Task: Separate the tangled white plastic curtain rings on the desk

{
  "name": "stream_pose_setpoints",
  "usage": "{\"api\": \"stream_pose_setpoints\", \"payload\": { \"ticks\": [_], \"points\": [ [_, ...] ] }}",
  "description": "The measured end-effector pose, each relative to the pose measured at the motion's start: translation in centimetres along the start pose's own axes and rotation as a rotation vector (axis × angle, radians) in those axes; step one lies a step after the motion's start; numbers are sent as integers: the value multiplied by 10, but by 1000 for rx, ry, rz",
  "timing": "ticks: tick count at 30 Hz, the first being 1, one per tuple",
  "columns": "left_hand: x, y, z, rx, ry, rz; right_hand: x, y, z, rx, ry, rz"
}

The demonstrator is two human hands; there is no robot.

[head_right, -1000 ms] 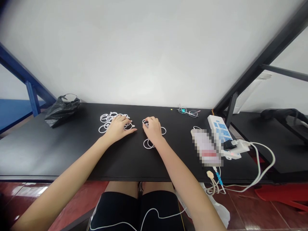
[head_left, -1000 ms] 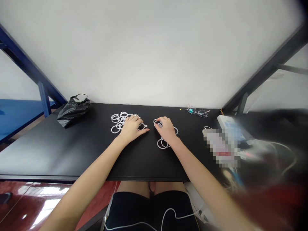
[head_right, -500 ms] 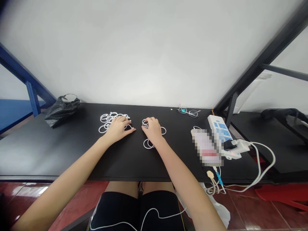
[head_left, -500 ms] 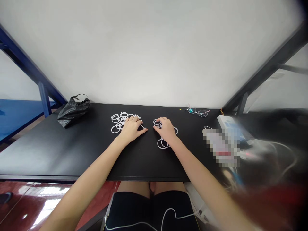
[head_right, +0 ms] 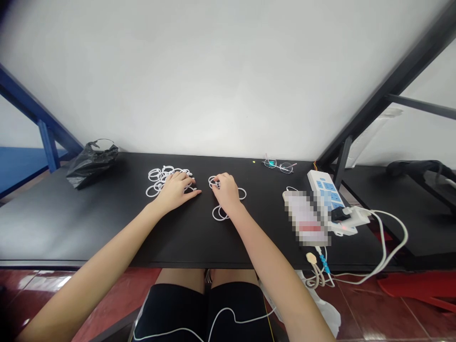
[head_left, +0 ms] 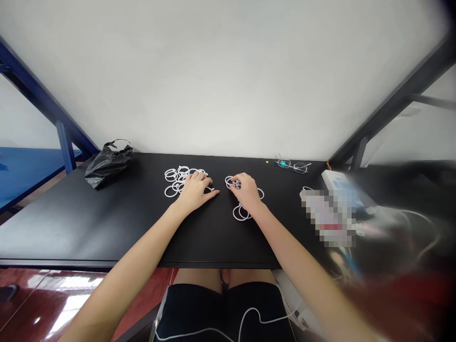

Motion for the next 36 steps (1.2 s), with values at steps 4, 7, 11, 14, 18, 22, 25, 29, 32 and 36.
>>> {"api": "stream_pose_setpoints", "payload": {
  "ticks": [4,7,11,14,18,22,25,29,32,36],
  "points": [
    [0,0,0,-3,5,-1,0,-1,0,-8,10,-9],
    [0,0,0,-12,12,2,0,-1,-1,9,14,-3],
    [-1,0,1,-25,11,1,0,0,0,40,26,-2],
    [-1,0,1,-33,14,-1,0,-1,-1,55,39,0],
    [-1,4,-1,-81,50,19,0,-5,-5,106,98,5],
    [-1,14,-5,-230,103,62,-4,-15,-10,279,156,-18],
    [-1,25,-6,-471,88,82,-7,-25,-13,454,152,-43],
    [0,34,0,-914,-58,35,-7,-32,-15,709,107,-18],
    [2,35,3,-1242,-136,-44,-6,-33,-15,931,47,38],
    [4,32,2,-1404,-131,-144,-6,-34,-14,1068,-13,108]
  ]
}}
Point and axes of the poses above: each hand's wrist, its own x-axis towards the middle knuckle, its own z-axis out of the palm, y = z × x, the point moved 1 cm from there along x, towards the middle knuckle, and after that the axes turned 9 degrees about -x, right-handed, at the moved point
